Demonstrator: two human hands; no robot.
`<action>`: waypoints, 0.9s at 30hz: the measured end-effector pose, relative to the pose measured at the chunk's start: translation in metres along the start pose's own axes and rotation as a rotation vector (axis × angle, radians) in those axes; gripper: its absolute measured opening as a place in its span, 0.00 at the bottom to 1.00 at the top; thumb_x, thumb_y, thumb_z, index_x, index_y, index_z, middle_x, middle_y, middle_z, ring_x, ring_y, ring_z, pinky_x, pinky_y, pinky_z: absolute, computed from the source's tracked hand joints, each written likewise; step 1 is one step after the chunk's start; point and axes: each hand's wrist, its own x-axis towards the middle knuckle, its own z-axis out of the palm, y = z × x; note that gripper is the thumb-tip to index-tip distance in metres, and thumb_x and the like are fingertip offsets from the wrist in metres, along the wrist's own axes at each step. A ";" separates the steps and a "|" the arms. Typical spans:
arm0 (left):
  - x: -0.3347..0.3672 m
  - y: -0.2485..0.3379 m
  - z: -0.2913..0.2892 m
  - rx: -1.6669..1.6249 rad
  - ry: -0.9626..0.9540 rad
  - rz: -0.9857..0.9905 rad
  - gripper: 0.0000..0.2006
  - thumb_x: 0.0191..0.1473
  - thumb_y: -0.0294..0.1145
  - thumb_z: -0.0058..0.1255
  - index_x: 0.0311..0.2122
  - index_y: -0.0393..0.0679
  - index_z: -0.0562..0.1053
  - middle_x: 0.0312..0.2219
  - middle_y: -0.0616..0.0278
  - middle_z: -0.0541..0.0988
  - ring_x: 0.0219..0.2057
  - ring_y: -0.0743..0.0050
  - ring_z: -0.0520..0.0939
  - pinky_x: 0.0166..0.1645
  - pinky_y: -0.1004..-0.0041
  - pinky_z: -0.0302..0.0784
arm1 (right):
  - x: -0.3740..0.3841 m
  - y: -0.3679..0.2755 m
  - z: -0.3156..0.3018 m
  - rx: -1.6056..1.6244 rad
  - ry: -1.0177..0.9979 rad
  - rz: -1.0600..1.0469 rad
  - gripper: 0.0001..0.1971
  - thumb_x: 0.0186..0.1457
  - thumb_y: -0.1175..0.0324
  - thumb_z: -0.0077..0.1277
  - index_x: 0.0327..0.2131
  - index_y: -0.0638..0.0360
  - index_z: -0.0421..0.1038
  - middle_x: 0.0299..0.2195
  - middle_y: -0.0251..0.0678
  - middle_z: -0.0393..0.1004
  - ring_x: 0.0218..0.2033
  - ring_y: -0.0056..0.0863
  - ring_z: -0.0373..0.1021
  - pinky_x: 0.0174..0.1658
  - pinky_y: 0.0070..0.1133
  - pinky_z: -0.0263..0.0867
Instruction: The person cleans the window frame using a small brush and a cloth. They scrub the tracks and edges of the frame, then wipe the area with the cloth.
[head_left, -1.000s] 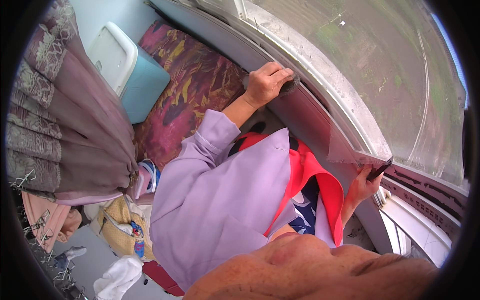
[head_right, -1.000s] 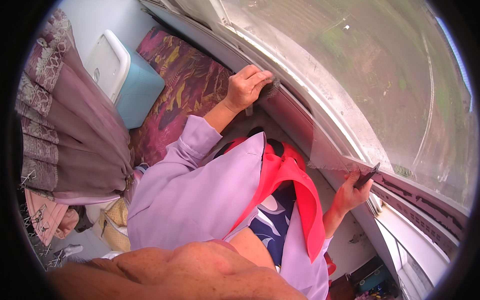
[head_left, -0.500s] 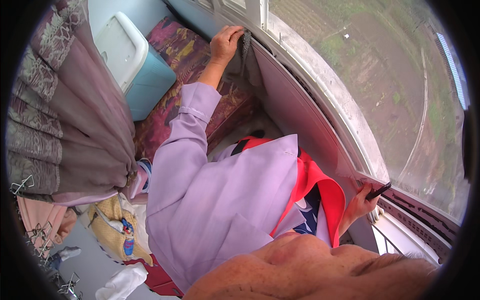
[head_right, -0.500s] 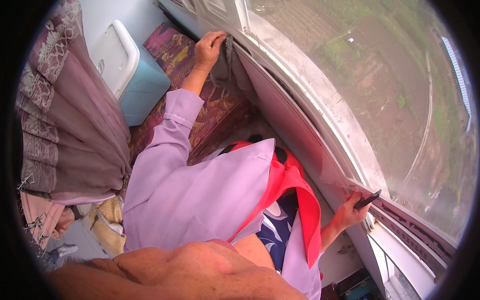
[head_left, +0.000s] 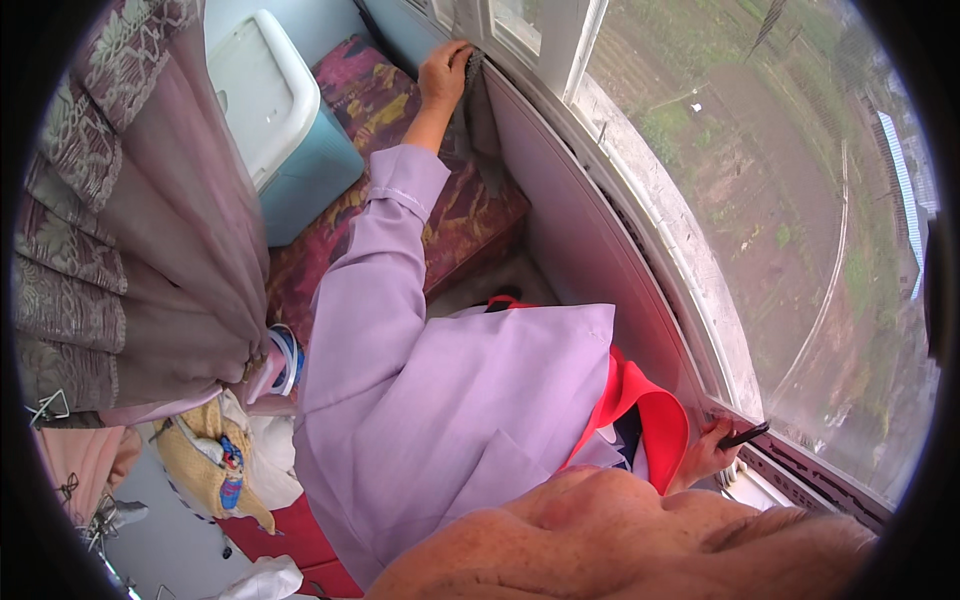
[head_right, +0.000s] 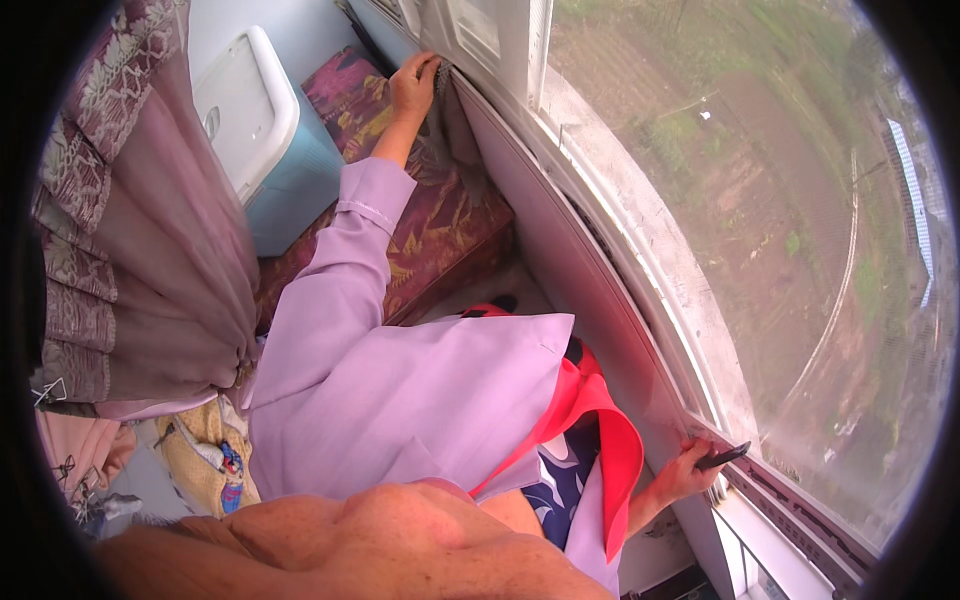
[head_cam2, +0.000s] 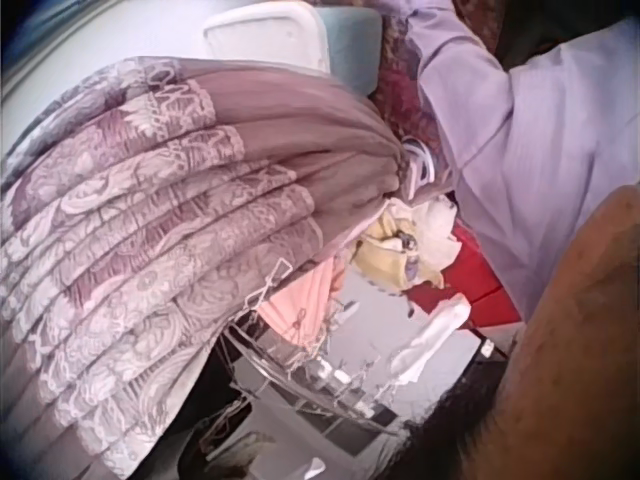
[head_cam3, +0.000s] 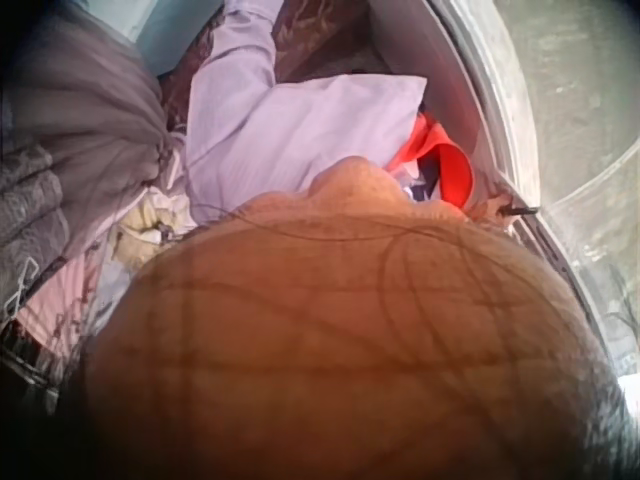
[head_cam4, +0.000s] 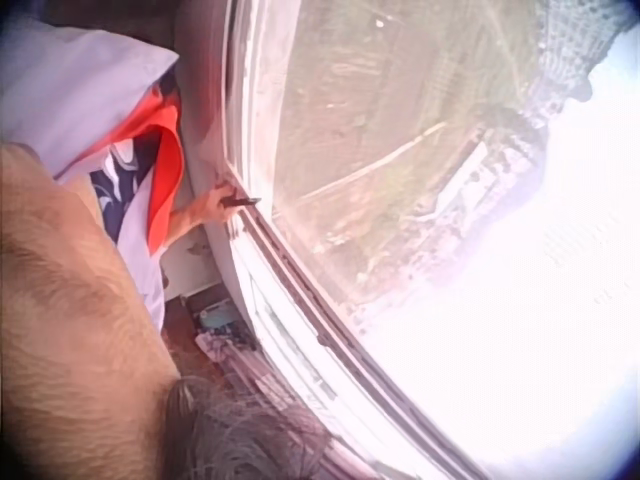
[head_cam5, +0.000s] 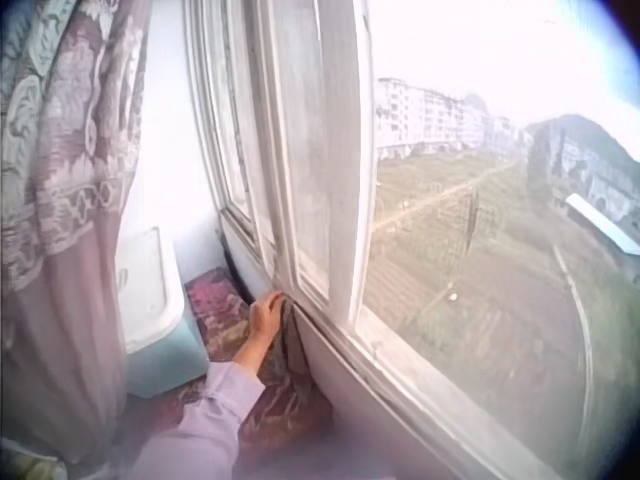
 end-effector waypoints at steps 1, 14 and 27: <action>-0.005 0.006 0.001 -0.010 0.020 -0.047 0.06 0.52 0.31 0.57 0.35 0.41 0.78 0.31 0.53 0.81 0.34 0.49 0.81 0.37 0.64 0.76 | 0.001 0.000 0.002 -0.003 0.004 -0.006 0.12 0.62 0.67 0.53 0.29 0.63 0.65 0.18 0.29 0.64 0.21 0.19 0.61 0.26 0.18 0.58; -0.073 0.103 -0.015 -0.206 -0.215 -0.004 0.07 0.50 0.22 0.59 0.36 0.42 0.78 0.25 0.57 0.78 0.26 0.58 0.79 0.30 0.70 0.74 | 0.004 -0.004 -0.016 -0.088 0.099 0.151 0.13 0.63 0.66 0.50 0.27 0.65 0.65 0.18 0.31 0.63 0.21 0.21 0.61 0.26 0.20 0.58; 0.010 -0.004 -0.002 0.066 -0.051 0.076 0.04 0.48 0.23 0.54 0.31 0.39 0.76 0.29 0.51 0.79 0.31 0.48 0.80 0.36 0.62 0.76 | -0.006 0.003 -0.029 -0.169 0.099 0.087 0.16 0.64 0.65 0.49 0.24 0.60 0.62 0.18 0.28 0.59 0.21 0.19 0.58 0.26 0.19 0.55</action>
